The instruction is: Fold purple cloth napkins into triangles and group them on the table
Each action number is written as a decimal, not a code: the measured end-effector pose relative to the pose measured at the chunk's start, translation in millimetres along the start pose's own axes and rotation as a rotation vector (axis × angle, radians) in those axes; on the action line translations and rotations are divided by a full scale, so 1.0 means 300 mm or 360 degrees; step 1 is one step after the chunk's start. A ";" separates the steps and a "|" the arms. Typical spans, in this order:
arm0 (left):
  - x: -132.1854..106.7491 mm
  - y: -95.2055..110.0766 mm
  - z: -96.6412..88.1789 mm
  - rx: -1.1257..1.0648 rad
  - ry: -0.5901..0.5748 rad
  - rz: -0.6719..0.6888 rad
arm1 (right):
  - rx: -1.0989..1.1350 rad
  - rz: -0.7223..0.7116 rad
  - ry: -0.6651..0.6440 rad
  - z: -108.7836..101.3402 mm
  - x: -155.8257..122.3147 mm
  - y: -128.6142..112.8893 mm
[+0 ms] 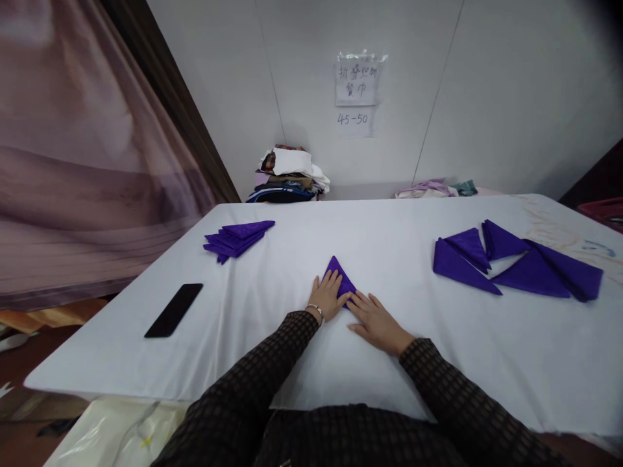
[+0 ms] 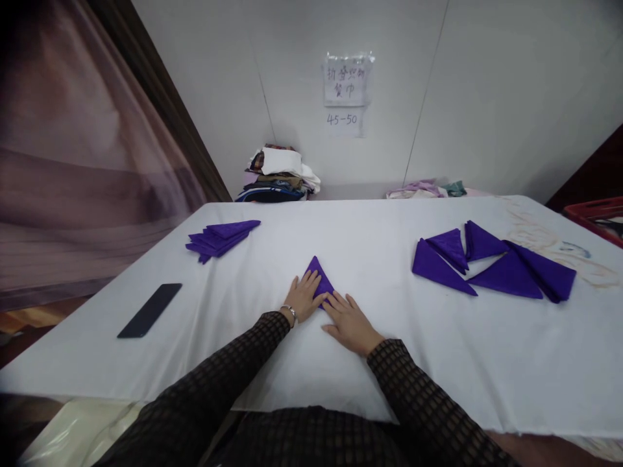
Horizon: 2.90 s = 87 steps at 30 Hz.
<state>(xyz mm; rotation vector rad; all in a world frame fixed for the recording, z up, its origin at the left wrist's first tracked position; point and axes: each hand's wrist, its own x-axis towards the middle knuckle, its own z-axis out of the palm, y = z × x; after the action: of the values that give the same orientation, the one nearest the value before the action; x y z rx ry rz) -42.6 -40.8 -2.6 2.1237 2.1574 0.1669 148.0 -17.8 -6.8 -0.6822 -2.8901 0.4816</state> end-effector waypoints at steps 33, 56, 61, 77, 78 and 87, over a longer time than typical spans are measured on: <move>-0.011 0.009 -0.019 -0.0069 -0.0044 0.0037 | 0.0117 -0.0018 -0.0023 -0.141 0.380 0.001; -0.018 -0.009 0.019 -0.0149 -0.0005 0.0051 | -0.0112 -0.0217 -0.0116 -0.048 0.802 0.201; -0.019 -0.010 0.024 -0.0155 -0.0013 0.0048 | -0.0099 -0.0201 -0.0081 -0.041 0.833 0.228; -0.014 -0.004 0.021 -0.0067 0.0047 0.0047 | 0.0603 0.0316 0.0196 -0.145 0.499 0.178; -0.013 -0.005 0.022 -0.0059 0.0046 0.0056 | 0.0559 0.0291 0.0197 -0.123 0.423 0.151; -0.004 -0.003 0.018 0.0024 0.0011 0.0064 | -0.0058 0.0038 0.0131 0.015 -0.014 -0.021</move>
<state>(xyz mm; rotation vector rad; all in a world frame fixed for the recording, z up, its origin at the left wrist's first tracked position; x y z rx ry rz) -42.8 -42.0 -8.0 2.1790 2.1276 0.1619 148.3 -26.2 -9.1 -0.7250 -2.8231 0.3945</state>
